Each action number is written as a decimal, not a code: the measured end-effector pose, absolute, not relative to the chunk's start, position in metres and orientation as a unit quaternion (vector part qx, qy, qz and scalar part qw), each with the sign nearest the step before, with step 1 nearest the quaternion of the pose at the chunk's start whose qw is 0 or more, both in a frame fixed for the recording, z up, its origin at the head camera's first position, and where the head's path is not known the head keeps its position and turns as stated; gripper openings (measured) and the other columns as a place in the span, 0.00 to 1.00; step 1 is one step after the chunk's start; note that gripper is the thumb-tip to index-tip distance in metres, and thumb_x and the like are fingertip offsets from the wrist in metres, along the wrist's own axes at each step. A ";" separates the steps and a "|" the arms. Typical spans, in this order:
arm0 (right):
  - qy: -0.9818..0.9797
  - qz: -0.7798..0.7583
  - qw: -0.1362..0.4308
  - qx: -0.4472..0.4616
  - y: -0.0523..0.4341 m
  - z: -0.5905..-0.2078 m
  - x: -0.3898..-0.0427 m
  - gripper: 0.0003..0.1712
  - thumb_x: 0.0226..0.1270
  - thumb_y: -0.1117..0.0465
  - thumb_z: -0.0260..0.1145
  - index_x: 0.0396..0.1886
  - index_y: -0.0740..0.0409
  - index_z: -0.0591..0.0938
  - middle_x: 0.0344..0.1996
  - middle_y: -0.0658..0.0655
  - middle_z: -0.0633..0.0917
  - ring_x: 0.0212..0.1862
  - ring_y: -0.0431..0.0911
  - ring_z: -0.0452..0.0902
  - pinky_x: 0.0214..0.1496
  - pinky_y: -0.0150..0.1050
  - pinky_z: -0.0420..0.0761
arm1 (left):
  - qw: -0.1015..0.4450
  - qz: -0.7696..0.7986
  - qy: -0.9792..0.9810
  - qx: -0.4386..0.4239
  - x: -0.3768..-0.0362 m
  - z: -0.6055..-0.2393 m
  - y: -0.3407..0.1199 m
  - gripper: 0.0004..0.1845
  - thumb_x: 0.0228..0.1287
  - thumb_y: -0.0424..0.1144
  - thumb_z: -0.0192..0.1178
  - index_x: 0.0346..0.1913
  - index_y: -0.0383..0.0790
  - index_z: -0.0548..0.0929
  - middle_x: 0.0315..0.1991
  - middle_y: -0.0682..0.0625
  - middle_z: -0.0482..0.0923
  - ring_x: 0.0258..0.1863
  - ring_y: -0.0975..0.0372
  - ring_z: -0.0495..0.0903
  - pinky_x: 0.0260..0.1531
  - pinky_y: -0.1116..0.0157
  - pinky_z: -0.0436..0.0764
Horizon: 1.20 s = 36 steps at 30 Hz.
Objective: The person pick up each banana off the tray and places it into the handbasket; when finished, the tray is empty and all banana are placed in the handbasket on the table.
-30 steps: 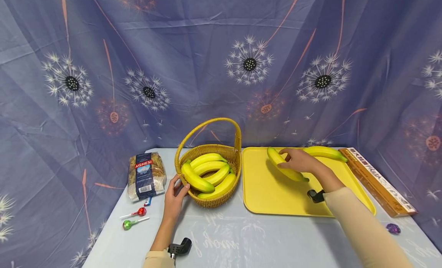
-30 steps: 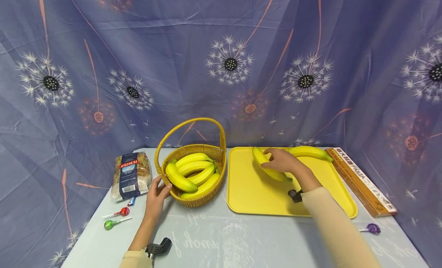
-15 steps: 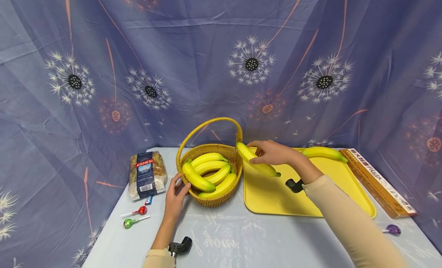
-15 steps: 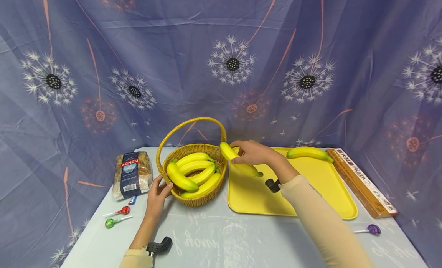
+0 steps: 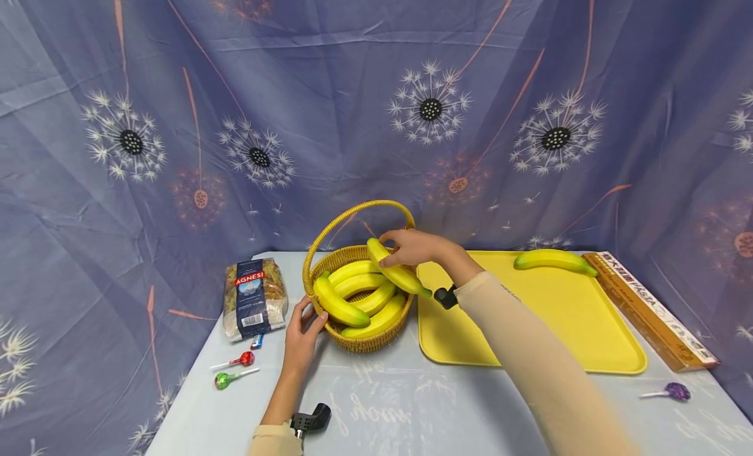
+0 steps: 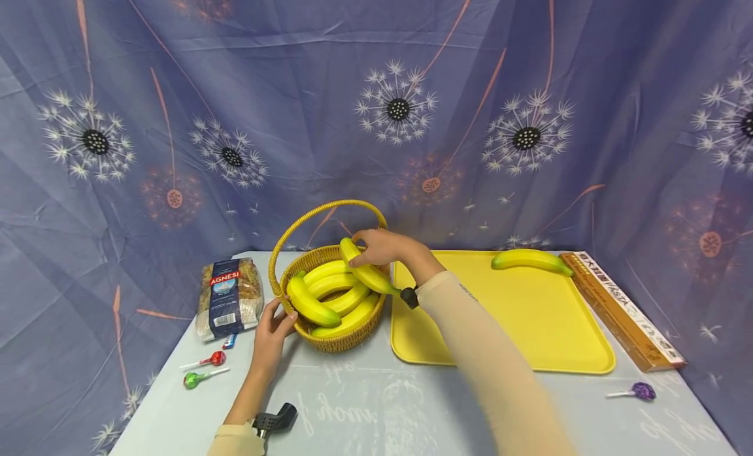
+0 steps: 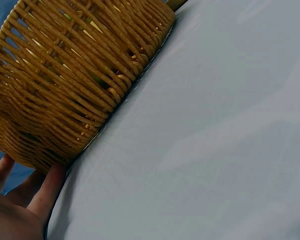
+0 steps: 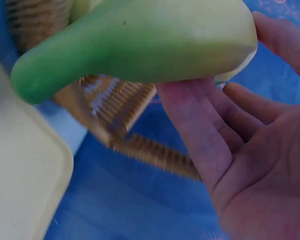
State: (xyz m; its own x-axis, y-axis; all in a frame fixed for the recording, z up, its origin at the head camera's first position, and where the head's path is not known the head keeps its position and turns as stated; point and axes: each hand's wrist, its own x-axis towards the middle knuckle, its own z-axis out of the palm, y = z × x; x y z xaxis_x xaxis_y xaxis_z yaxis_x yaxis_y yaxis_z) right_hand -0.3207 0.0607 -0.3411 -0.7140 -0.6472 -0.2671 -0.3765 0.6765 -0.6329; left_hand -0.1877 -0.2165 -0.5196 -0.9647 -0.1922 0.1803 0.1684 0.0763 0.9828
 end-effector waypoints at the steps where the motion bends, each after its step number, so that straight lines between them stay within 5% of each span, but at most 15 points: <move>1: 0.884 -0.281 0.243 -0.284 0.055 -0.344 -0.323 0.42 0.65 0.43 0.65 0.73 0.51 0.61 0.60 0.58 0.75 0.42 0.44 0.81 0.41 0.43 0.84 | 0.132 -0.680 -0.722 0.009 -0.187 -0.519 -0.217 0.28 0.66 0.44 0.62 0.67 0.49 0.69 0.70 0.53 0.60 0.66 0.53 0.64 0.48 0.69 0.79; 9: 0.891 -0.317 0.252 -0.206 0.017 -0.362 -0.326 0.41 0.68 0.49 0.63 0.74 0.57 0.57 0.64 0.60 0.69 0.43 0.49 0.79 0.45 0.51 0.83 | 0.109 -0.691 -0.714 0.001 -0.182 -0.503 -0.209 0.29 0.67 0.40 0.62 0.69 0.41 0.67 0.72 0.46 0.57 0.67 0.47 0.61 0.49 0.68 0.79; 16: 0.910 -0.285 0.252 -0.167 -0.018 -0.374 -0.323 0.35 0.67 0.50 0.64 0.67 0.60 0.65 0.46 0.59 0.76 0.36 0.50 0.79 0.38 0.44 0.85 | 0.115 -0.690 -0.714 0.010 -0.190 -0.517 -0.211 0.28 0.66 0.42 0.63 0.68 0.47 0.69 0.71 0.52 0.58 0.67 0.52 0.62 0.49 0.68 0.79; 21: 0.920 -0.253 0.248 -0.164 -0.036 -0.379 -0.317 0.29 0.64 0.47 0.67 0.57 0.57 0.71 0.42 0.54 0.77 0.35 0.47 0.78 0.35 0.41 0.84 | 0.132 -0.680 -0.721 0.005 -0.192 -0.522 -0.213 0.27 0.66 0.44 0.62 0.67 0.51 0.69 0.71 0.54 0.59 0.66 0.53 0.63 0.49 0.67 0.79; 32: 0.925 -0.224 0.233 -0.201 -0.051 -0.386 -0.305 0.39 0.64 0.45 0.67 0.70 0.55 0.66 0.55 0.55 0.76 0.31 0.47 0.80 0.32 0.41 0.84 | 0.131 -0.681 -0.721 0.009 -0.191 -0.522 -0.216 0.26 0.66 0.46 0.63 0.66 0.55 0.70 0.69 0.57 0.60 0.65 0.56 0.64 0.48 0.67 0.80; 36: 0.925 -0.214 0.233 -0.211 -0.052 -0.387 -0.305 0.41 0.65 0.44 0.65 0.73 0.53 0.63 0.60 0.55 0.74 0.31 0.47 0.80 0.32 0.41 0.84 | 0.119 -0.682 -0.721 0.007 -0.183 -0.505 -0.215 0.27 0.67 0.43 0.62 0.67 0.47 0.69 0.71 0.52 0.58 0.66 0.52 0.63 0.48 0.68 0.80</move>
